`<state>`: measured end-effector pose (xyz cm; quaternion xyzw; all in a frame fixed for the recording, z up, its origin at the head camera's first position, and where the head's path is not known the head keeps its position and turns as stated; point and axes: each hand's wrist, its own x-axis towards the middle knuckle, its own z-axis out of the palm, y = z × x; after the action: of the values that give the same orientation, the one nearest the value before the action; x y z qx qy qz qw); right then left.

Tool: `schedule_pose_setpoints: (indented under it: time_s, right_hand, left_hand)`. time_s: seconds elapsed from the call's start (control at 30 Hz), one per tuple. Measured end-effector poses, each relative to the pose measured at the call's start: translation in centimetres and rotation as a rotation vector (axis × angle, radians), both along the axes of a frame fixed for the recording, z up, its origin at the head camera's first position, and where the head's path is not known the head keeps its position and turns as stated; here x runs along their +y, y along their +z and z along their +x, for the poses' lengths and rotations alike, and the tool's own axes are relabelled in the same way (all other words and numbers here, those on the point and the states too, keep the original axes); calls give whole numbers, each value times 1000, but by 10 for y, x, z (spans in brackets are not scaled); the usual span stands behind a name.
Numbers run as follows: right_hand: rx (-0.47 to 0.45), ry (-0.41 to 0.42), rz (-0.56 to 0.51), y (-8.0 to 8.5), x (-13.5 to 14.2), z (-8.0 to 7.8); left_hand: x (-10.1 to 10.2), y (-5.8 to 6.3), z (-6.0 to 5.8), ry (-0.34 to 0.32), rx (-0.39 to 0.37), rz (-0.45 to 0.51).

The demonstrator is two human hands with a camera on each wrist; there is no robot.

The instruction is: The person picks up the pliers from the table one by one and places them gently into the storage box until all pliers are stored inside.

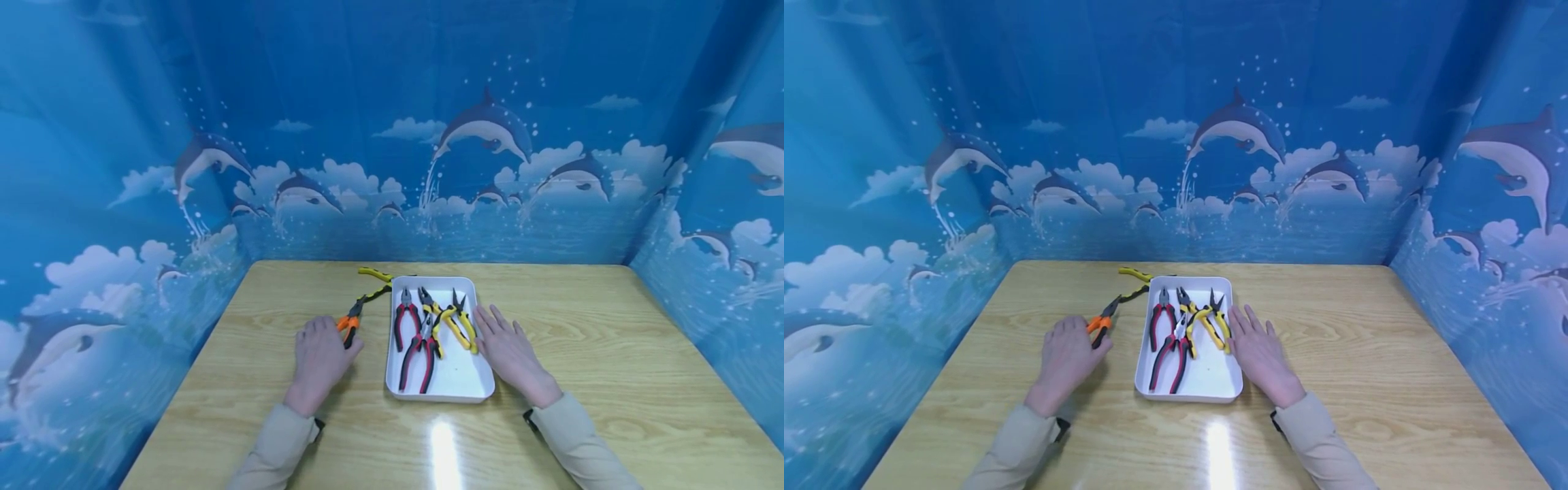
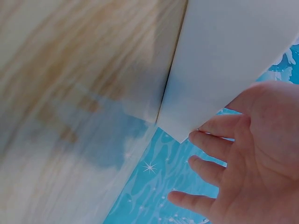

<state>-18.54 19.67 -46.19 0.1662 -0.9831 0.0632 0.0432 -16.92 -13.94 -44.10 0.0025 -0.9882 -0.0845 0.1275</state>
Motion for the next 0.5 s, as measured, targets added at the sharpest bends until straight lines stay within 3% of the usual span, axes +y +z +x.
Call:
schedule_pose_setpoints:
  time_s: [0.17,0.5]
  right_hand:
    - [-30,-15,9,1,-1,0]
    - [-17,-2,7,-1,0,-2]
  left_hand:
    - [14,6,3,-8,19,13]
    - [48,15,5,-50,-32,19]
